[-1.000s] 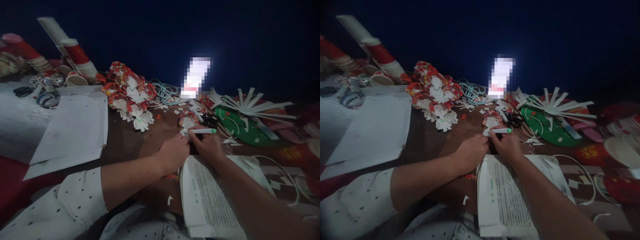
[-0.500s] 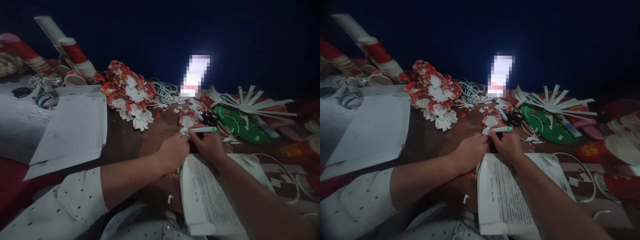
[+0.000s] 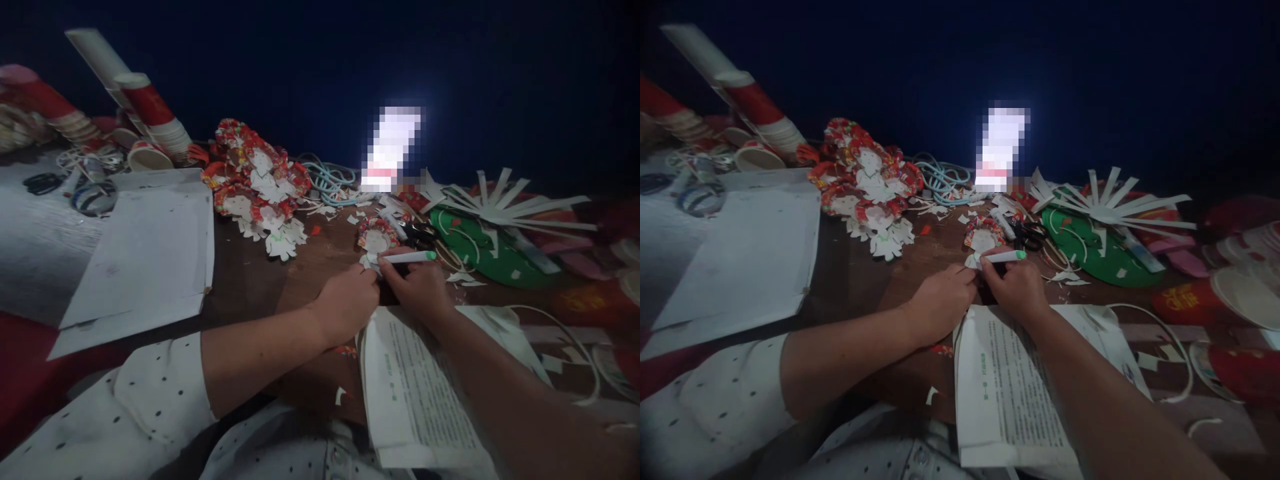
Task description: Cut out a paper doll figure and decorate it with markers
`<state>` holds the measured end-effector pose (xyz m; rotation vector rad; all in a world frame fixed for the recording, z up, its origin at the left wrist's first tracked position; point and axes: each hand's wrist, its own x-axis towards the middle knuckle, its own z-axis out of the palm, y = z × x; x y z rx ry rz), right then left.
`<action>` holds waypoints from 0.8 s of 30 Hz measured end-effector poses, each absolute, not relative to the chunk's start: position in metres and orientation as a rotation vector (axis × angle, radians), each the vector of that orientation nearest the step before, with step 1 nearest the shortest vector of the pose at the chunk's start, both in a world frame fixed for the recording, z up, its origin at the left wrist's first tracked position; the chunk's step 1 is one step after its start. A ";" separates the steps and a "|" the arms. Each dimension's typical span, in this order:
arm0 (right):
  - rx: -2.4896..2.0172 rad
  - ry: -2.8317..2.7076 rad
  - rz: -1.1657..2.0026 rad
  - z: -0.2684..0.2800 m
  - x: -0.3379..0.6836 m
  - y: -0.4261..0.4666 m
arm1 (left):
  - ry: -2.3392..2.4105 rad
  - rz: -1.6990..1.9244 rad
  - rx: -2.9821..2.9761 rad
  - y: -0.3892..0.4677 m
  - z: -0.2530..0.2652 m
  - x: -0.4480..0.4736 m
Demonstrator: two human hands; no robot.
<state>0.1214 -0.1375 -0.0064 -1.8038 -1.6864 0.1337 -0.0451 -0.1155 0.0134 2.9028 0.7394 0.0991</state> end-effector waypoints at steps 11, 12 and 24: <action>-1.797 -1.680 0.150 -0.006 0.122 -0.137 | 0.741 0.128 2.909 -0.115 0.010 -0.045; -1.799 -1.677 0.149 -0.006 0.122 -0.137 | 0.740 0.120 2.909 -0.115 0.011 -0.045; -1.795 -1.654 0.135 -0.006 0.122 -0.138 | 0.744 0.079 2.908 -0.116 0.014 -0.045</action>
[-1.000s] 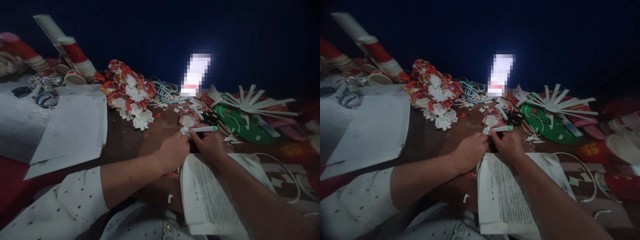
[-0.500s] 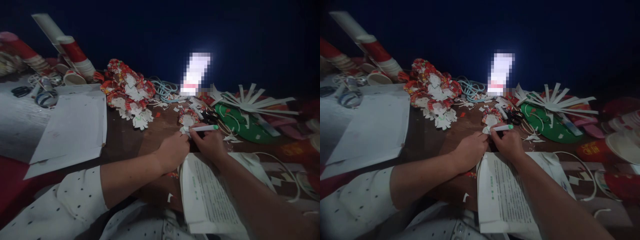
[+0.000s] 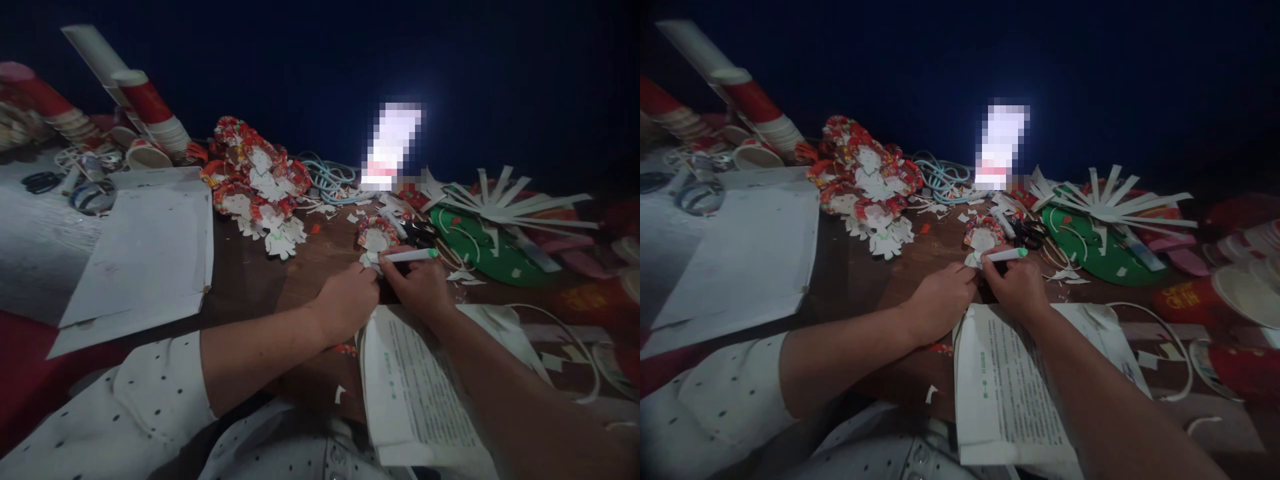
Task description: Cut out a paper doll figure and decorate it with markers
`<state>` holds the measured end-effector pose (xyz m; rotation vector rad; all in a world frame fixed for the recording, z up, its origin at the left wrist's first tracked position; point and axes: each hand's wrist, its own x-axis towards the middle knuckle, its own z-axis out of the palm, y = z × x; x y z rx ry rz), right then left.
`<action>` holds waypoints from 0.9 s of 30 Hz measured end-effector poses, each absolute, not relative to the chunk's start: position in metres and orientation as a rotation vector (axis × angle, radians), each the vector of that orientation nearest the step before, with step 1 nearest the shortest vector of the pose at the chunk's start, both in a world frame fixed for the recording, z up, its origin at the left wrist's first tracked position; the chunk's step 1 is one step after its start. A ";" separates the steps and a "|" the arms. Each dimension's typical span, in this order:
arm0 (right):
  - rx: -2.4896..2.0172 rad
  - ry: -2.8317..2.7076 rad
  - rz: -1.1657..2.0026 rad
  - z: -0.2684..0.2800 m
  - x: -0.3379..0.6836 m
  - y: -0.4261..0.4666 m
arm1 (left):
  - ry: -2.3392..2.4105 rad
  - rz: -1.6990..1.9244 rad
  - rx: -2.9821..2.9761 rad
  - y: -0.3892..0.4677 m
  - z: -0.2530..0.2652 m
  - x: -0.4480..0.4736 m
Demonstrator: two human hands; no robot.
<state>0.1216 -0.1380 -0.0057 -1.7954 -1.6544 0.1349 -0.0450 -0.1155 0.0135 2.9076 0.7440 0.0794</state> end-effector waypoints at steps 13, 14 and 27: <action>-1.819 -1.621 0.187 -0.004 0.120 -0.138 | 0.737 0.129 2.898 -0.116 0.012 -0.045; -1.819 -1.624 0.189 -0.003 0.120 -0.138 | 0.743 0.132 2.895 -0.116 0.011 -0.045; -1.883 -1.583 0.165 -0.007 0.120 -0.138 | 0.737 0.084 2.889 -0.116 0.016 -0.046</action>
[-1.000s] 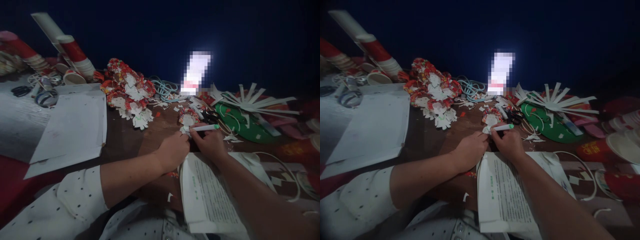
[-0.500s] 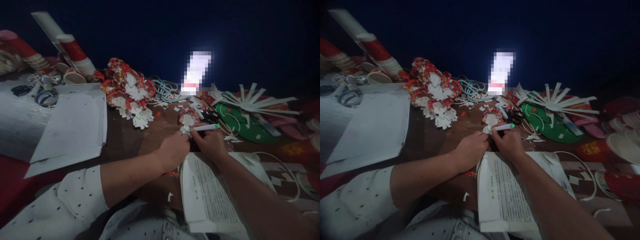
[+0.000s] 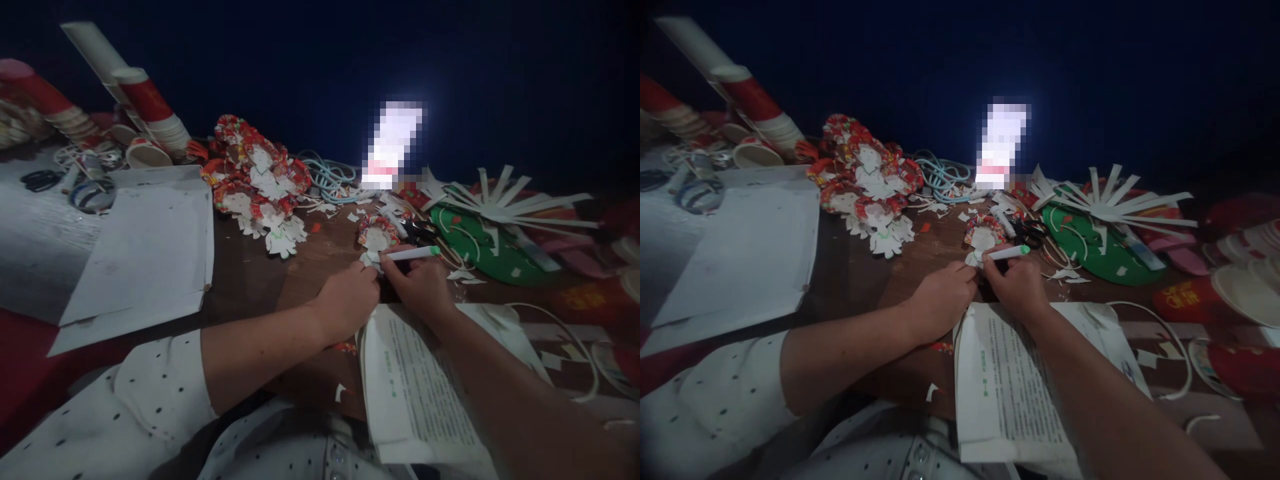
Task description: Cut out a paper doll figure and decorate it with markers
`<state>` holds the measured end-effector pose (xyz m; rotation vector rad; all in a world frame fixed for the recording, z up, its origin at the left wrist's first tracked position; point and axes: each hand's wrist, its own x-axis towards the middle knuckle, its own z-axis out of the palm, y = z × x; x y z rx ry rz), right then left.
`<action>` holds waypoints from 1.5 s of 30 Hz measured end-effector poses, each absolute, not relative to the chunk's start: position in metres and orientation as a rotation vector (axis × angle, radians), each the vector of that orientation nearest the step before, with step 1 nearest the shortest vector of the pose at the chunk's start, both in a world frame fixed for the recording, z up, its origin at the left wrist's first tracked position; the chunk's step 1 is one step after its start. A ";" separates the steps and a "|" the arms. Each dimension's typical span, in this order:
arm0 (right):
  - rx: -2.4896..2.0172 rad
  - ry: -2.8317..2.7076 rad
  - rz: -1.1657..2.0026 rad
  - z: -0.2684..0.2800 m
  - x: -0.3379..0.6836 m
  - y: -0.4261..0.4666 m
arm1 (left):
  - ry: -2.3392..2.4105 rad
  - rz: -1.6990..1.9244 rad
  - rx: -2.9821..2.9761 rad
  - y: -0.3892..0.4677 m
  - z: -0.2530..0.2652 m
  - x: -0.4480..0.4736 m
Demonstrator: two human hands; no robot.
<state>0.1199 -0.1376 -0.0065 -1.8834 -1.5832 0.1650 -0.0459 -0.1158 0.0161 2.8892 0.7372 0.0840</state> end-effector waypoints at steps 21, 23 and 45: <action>-1.880 -1.561 0.150 -0.003 0.120 -0.138 | 0.714 0.075 2.909 -0.115 0.017 -0.045; -1.887 -1.568 0.130 -0.003 0.121 -0.138 | 0.696 0.075 2.917 -0.115 0.017 -0.045; -1.876 -1.556 0.093 -0.006 0.125 -0.137 | 0.722 0.044 2.872 -0.116 0.020 -0.045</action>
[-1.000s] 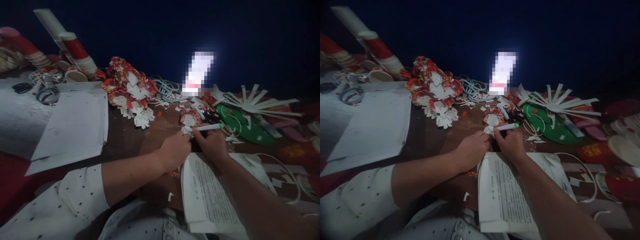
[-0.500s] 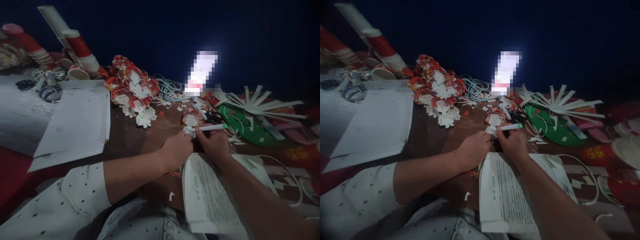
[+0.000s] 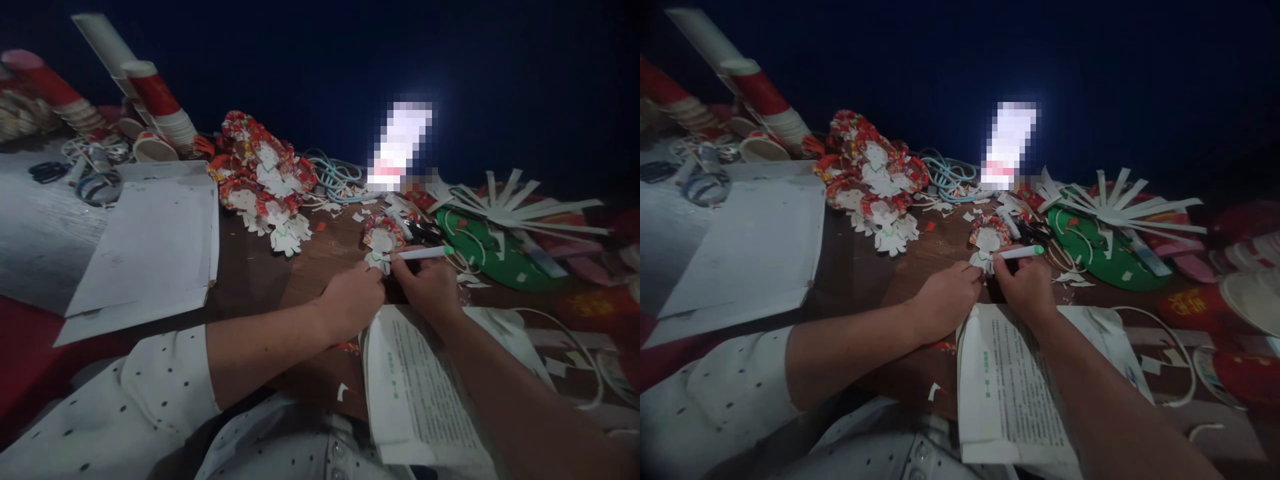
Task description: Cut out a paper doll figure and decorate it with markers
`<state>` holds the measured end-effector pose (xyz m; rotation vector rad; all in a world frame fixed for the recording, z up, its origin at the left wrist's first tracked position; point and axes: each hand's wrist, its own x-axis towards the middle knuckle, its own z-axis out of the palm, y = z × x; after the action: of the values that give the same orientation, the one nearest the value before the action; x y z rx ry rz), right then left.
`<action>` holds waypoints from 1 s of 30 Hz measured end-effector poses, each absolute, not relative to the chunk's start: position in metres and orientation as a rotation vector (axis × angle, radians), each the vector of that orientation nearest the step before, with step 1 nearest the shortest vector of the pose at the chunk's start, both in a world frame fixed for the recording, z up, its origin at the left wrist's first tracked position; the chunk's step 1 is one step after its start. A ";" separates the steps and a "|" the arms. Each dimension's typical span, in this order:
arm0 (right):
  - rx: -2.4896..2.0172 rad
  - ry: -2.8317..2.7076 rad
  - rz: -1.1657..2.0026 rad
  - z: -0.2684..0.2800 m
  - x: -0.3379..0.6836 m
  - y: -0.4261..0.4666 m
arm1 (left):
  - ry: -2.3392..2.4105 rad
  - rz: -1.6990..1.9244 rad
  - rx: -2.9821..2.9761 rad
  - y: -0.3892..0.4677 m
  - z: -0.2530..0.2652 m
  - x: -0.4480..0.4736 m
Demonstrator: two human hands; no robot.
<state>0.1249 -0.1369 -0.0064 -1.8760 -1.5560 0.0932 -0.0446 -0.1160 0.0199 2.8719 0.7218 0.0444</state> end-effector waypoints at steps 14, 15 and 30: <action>-1.911 -1.560 0.072 -0.008 0.126 -0.135 | 0.727 0.100 2.887 -0.116 0.017 -0.045; -1.918 -1.562 0.068 -0.007 0.125 -0.135 | 0.730 0.099 2.889 -0.116 0.017 -0.045; -1.602 -1.455 -0.194 0.003 0.137 -0.141 | 0.758 0.064 2.916 -0.115 0.015 -0.043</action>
<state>0.1372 -0.1406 0.0030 -1.6017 -1.4555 -0.1937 -0.0434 -0.1154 0.0155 2.9162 0.7585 0.0641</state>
